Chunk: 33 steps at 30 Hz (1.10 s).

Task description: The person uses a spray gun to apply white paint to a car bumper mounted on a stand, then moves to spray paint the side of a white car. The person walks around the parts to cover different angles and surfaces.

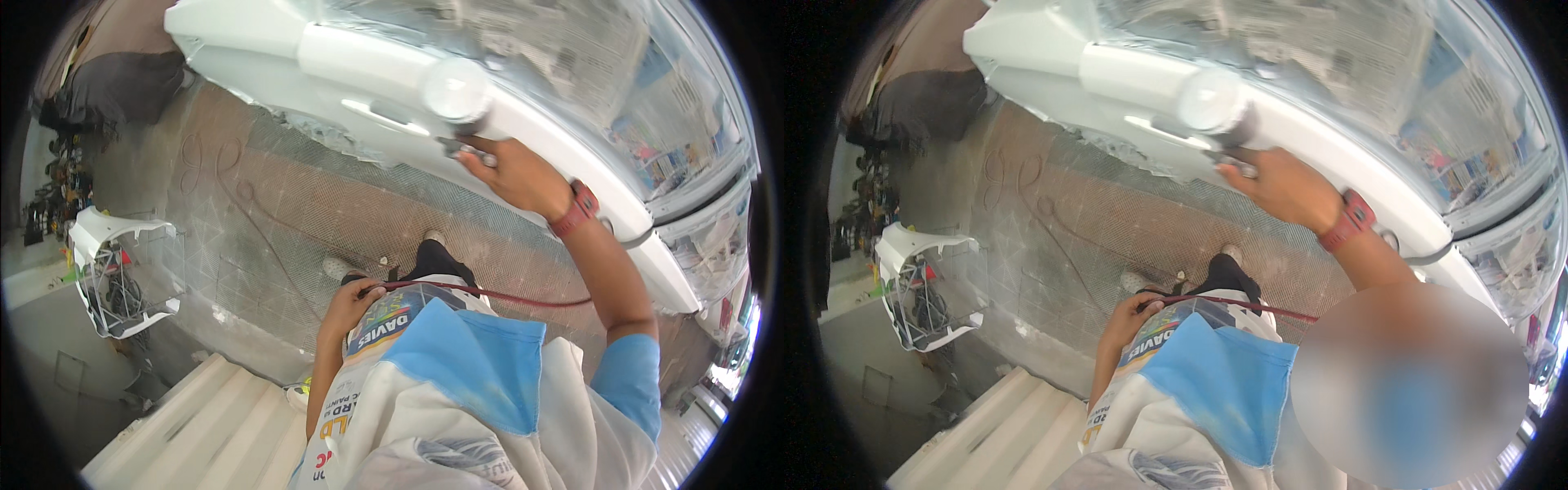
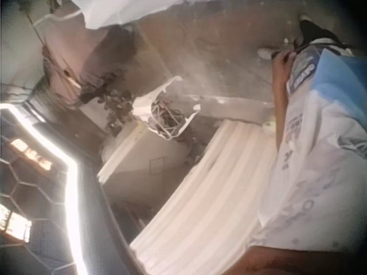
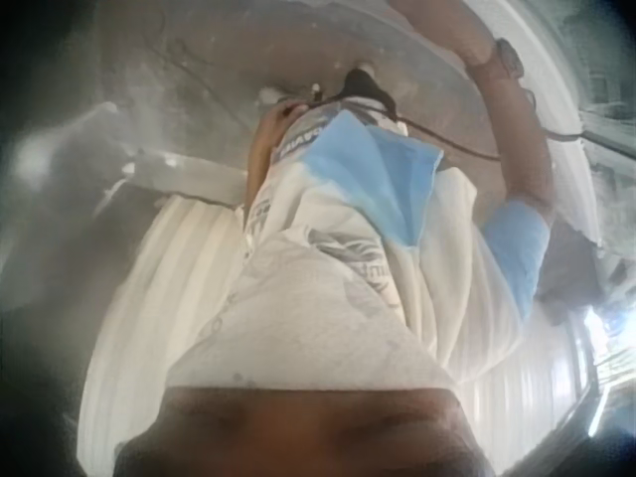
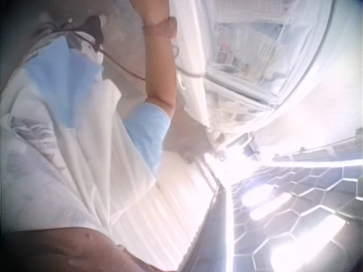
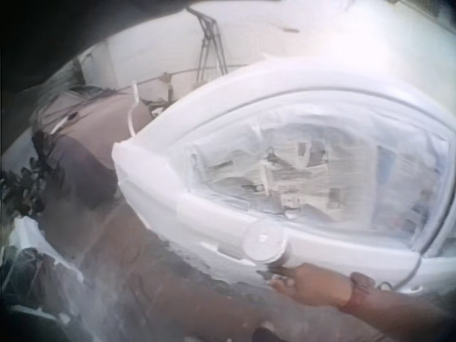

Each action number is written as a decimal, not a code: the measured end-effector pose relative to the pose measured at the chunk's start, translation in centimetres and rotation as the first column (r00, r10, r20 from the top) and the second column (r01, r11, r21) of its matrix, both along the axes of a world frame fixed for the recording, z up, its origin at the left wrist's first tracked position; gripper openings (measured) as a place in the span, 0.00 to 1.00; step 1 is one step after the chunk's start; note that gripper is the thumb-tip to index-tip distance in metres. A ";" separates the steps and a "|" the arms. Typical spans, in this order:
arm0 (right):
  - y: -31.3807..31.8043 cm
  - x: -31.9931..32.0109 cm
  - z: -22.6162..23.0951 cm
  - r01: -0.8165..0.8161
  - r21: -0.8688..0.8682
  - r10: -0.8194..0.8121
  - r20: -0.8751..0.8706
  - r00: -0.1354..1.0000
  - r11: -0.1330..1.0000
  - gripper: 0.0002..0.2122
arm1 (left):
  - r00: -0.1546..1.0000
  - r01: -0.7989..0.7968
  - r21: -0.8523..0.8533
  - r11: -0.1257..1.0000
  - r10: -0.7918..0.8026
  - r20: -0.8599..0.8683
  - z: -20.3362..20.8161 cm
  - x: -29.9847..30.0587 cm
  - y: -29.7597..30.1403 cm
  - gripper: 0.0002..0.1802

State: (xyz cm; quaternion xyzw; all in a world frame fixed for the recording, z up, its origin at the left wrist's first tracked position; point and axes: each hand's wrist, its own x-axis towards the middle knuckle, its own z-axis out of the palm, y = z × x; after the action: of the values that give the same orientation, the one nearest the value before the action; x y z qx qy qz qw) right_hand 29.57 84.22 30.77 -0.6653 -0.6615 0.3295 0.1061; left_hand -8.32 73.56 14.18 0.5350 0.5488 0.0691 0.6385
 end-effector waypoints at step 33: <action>25.8 -52.0 -5.4 0.665 0.256 -0.370 -0.667 0.646 0.701 0.27 | 0.661 -0.741 0.098 0.665 0.747 -0.071 -19.3 -64.9 15.5 0.17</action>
State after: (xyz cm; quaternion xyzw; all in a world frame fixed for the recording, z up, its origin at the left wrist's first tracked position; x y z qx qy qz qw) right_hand -22.40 110.04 25.38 -0.6522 -0.4302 0.2905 0.5524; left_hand -73.27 89.09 -5.13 0.2861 0.7499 0.3120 0.5084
